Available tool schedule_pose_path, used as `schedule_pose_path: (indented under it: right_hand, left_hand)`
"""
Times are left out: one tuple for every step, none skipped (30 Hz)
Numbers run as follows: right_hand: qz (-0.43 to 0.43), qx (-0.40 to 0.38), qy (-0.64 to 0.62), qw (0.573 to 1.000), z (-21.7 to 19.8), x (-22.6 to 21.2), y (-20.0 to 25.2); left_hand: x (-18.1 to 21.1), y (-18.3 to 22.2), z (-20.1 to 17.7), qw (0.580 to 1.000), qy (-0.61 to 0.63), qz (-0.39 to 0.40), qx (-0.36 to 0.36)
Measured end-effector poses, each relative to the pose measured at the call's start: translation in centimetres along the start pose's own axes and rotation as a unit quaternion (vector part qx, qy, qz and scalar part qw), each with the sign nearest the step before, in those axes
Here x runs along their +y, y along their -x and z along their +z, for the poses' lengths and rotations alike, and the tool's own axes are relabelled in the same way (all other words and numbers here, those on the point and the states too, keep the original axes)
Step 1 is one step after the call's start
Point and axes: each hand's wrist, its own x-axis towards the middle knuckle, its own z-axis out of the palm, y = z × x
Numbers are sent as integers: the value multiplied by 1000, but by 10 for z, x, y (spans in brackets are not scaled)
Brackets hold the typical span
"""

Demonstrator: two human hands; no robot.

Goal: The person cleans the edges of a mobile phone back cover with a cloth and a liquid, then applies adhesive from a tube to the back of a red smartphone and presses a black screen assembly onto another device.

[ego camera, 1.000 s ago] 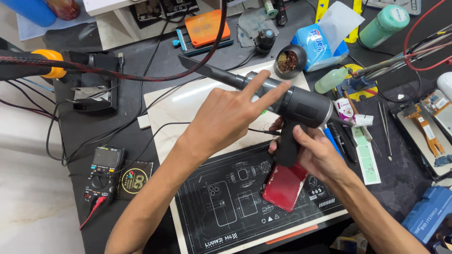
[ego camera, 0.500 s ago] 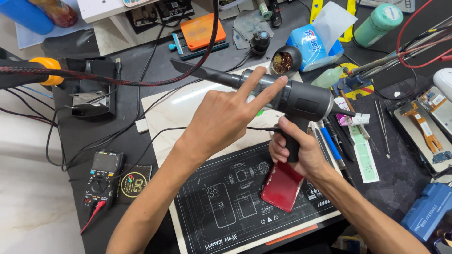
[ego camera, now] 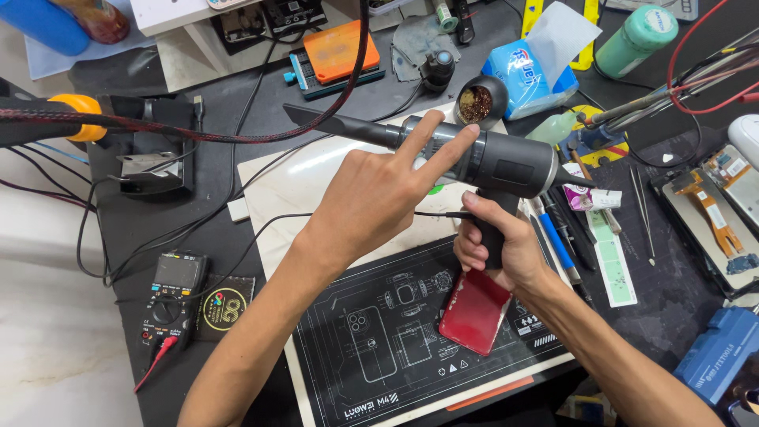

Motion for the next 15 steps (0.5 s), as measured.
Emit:
schedule_pose_path:
  right_hand:
    - [3, 3, 0, 1000, 0, 0, 0]
    - [6, 6, 1, 1000, -1, 0, -1]
    - [4, 8, 4, 1000, -1, 0, -1]
    - [3, 10, 8, 1000, -2, 0, -2]
    - [1, 12, 12, 1000, -3, 0, -3]
    - [2, -1, 8, 1000, -3, -1, -4]
    - [4, -13, 5, 1000, -4, -2, -5]
    - [6, -26, 1, 1000, -4, -3, -6]
    - [5, -33, 3, 999, -4, -4, -6]
    - [4, -40, 4, 999, -3, -5, -6]
    - [3, -46, 5, 999, -2, -6, -6]
    - [-12, -33, 27, 999, -1, -7, -5]
    - [-27, -20, 49, 998, 1, -9, -5]
    - [-42, -7, 71, 997, 4, -11, -4]
    - [-84, 10, 151, 985, 6, -14, -3]
  left_hand:
    - [0, 0, 1, 1000, 0, -1, 3]
    - [0, 0, 1, 1000, 1, -3, 6]
    - [0, 0, 2, 1000, 2, -5, 9]
    - [1, 0, 3, 1000, -3, -10, 6]
    - [1, 0, 5, 1000, -7, -14, 3]
    - [2, -1, 6, 1000, -11, -19, 1]
    - [3, -1, 7, 999, -23, -24, -1]
    - [4, -1, 8, 999, -34, -28, -3]
    - [5, 0, 9, 998, -46, -32, -5]
    - [5, 0, 9, 998, -44, -39, 4]
    - [6, 0, 9, 998, -43, -47, 12]
    - [5, 0, 8, 997, -41, -53, 21]
    - [4, 0, 7, 997, -44, -57, 24]
    - [3, 0, 6, 997, -47, -61, 26]
    - [2, 0, 4, 996, -50, -64, 28]
